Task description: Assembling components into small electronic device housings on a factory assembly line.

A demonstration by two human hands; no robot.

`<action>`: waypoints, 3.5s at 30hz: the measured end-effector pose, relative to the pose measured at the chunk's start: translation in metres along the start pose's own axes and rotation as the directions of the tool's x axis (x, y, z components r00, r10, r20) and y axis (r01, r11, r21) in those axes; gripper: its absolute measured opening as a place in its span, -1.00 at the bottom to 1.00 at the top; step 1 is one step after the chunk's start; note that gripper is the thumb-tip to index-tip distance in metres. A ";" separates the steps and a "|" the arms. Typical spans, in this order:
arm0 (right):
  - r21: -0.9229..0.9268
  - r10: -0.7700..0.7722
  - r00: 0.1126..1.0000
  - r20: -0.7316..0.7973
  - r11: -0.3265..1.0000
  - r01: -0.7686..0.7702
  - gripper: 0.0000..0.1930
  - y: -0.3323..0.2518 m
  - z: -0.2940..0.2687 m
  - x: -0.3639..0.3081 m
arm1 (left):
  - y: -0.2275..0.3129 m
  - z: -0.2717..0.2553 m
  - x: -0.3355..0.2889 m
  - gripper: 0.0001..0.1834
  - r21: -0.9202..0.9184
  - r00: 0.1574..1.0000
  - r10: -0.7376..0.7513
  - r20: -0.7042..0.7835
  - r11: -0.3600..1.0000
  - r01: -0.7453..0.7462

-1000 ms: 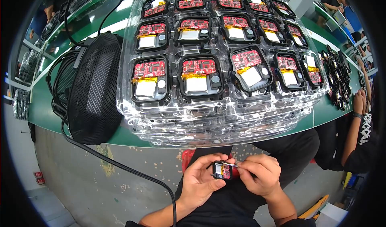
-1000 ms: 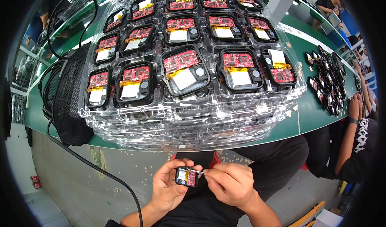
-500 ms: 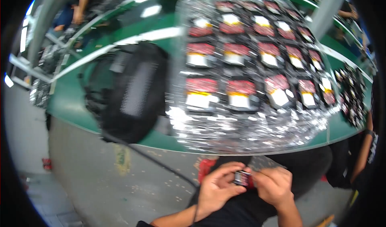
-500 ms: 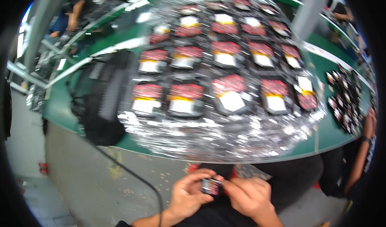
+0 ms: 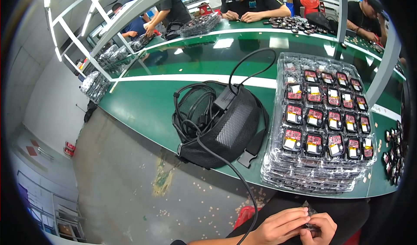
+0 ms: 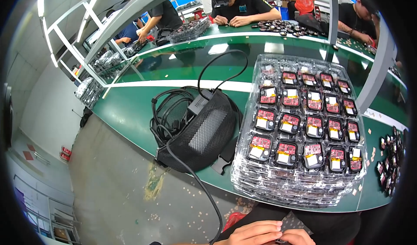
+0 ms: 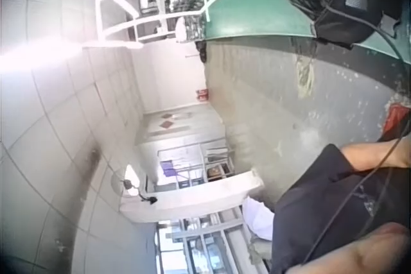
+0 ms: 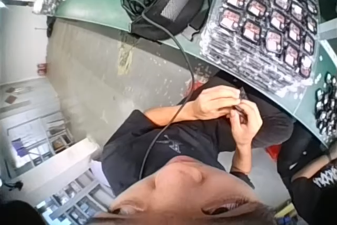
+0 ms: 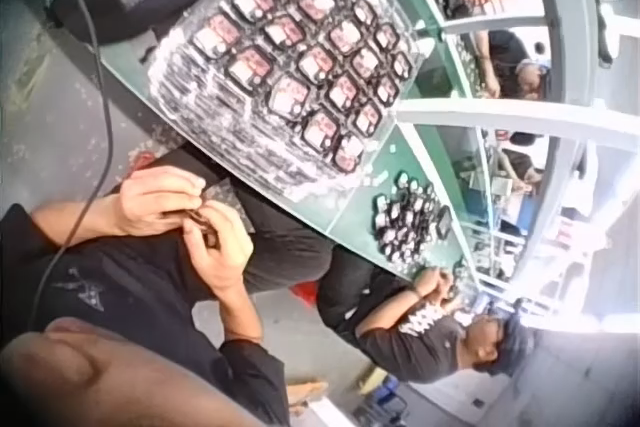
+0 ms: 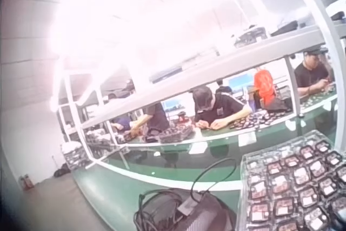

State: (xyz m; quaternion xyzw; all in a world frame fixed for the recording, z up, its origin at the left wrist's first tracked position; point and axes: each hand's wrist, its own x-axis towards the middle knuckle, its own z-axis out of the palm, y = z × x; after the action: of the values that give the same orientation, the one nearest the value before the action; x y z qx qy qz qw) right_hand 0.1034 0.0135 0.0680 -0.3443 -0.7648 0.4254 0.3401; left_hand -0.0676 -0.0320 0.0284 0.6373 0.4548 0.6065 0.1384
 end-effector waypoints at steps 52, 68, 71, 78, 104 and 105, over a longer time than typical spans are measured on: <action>-0.756 -0.247 0.885 0.396 0.460 0.466 -0.82 -0.046 -0.003 0.347 | -0.032 -0.033 0.000 -0.70 0.215 0.976 0.097 -0.195 0.975 -0.054; -0.681 -0.167 0.855 0.491 0.538 0.497 -0.50 -0.057 -0.020 0.320 | -0.016 -0.012 0.000 -0.69 0.041 0.989 0.049 -0.138 0.998 -0.044; -0.825 0.186 0.861 0.473 0.436 0.359 -0.49 -0.073 -0.004 0.328 | -0.010 -0.011 0.001 -0.71 0.028 0.990 0.069 -0.122 0.997 -0.066; -0.806 0.167 0.846 0.506 0.441 0.395 -0.60 -0.075 -0.006 0.323 | -0.003 -0.014 -0.010 -0.71 0.015 0.996 -0.006 -0.094 1.000 0.007; -0.756 -0.017 0.797 0.604 0.307 0.579 -0.45 -0.066 -0.031 0.318 | -0.005 -0.019 -0.013 -0.68 -0.039 0.992 -0.103 -0.077 0.994 0.100; -0.786 0.067 0.804 0.591 0.275 0.554 -0.45 -0.069 -0.031 0.318 | -0.005 -0.019 -0.013 -0.68 -0.039 0.992 -0.103 -0.077 0.994 0.100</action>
State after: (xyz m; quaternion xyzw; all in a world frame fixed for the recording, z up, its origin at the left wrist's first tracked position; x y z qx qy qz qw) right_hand -0.0570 0.2580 0.2136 -0.2185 -0.9687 -0.0863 -0.0799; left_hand -0.0850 -0.0456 0.0206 0.5864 0.4809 0.6314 0.1622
